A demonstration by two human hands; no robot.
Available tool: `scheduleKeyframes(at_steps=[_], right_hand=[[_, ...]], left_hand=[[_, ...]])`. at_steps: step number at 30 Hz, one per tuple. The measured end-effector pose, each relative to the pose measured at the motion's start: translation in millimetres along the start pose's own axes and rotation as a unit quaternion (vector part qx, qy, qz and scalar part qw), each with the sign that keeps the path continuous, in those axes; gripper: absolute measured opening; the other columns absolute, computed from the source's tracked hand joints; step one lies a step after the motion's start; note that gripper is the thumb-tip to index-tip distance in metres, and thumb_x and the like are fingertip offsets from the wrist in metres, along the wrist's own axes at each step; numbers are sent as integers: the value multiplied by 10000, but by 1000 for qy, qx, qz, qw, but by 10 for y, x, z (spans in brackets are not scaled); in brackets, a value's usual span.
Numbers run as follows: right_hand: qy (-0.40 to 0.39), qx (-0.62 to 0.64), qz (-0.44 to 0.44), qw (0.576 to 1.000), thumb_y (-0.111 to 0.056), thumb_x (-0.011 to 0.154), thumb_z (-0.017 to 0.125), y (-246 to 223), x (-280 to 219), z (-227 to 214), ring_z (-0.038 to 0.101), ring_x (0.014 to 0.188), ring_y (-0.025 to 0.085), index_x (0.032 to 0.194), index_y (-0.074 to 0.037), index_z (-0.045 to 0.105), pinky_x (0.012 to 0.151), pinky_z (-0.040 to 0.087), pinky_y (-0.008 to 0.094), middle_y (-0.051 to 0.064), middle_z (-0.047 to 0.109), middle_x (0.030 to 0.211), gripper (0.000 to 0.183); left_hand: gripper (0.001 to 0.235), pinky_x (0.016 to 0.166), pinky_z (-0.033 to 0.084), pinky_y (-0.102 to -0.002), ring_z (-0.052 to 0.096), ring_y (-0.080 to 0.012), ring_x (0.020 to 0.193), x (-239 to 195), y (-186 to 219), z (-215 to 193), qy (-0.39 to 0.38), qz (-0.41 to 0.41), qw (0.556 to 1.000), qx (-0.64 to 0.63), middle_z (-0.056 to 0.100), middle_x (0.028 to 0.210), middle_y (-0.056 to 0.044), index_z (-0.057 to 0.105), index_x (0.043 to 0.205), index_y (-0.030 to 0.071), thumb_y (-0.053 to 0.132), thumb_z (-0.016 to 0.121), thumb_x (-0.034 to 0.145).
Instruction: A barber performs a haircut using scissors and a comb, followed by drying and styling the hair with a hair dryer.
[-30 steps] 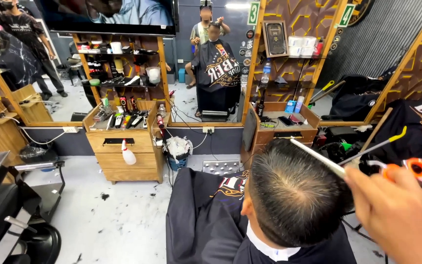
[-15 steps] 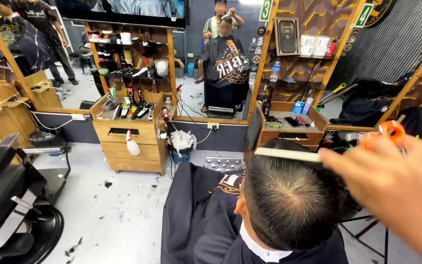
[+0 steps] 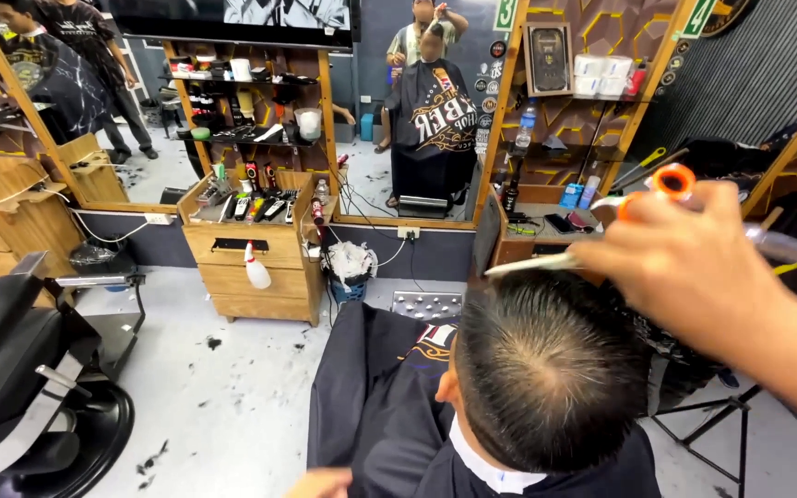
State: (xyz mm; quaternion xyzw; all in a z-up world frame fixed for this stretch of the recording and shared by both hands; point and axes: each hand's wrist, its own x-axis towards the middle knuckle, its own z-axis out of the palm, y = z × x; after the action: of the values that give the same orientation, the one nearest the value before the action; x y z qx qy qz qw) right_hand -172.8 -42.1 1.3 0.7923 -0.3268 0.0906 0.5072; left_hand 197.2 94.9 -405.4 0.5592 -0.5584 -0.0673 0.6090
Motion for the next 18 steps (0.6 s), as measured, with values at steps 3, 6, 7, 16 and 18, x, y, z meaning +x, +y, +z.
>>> scheduleKeyframes(at_steps=[3,6,7,16,18], right_hand=[[-121,-57,80,988,-251,852,622,385,-56,514,599,904,144,935,-398,641,808,427,477,-177,607,773,170],[-83,104,236,963,-217,986,555,599,-309,816,561,1045,256,1016,-288,662,905,379,513,-24,634,979,133],[21,264,309,913,-207,1071,564,655,-407,894,523,1163,370,1176,-175,696,960,348,560,66,664,1116,172],[-201,682,454,538,-151,848,649,-339,129,1604,555,543,157,991,-150,809,445,456,253,79,598,647,214],[-214,705,438,515,-150,845,648,-380,259,1464,586,545,182,986,-148,819,455,498,323,95,628,642,221]], left_hand=[[220,847,572,-218,768,-64,904,959,805,-150,-68,-98,992,-33,844,990,36,848,956,165,185,692,801],[348,938,570,-263,780,-119,982,1672,1308,-29,-152,-185,966,-101,828,1144,-19,769,1169,127,268,653,873],[395,908,584,-274,819,-169,894,1887,1478,55,-167,-182,959,-136,815,1125,-54,709,1236,117,300,623,896],[817,1083,387,-469,597,-326,1227,3108,2399,1285,-456,-119,813,-342,485,1493,-191,478,1492,120,718,440,937],[754,1039,441,-481,634,-320,1160,3235,2505,1412,-464,-68,817,-335,556,1414,-181,541,1440,118,687,460,952]])
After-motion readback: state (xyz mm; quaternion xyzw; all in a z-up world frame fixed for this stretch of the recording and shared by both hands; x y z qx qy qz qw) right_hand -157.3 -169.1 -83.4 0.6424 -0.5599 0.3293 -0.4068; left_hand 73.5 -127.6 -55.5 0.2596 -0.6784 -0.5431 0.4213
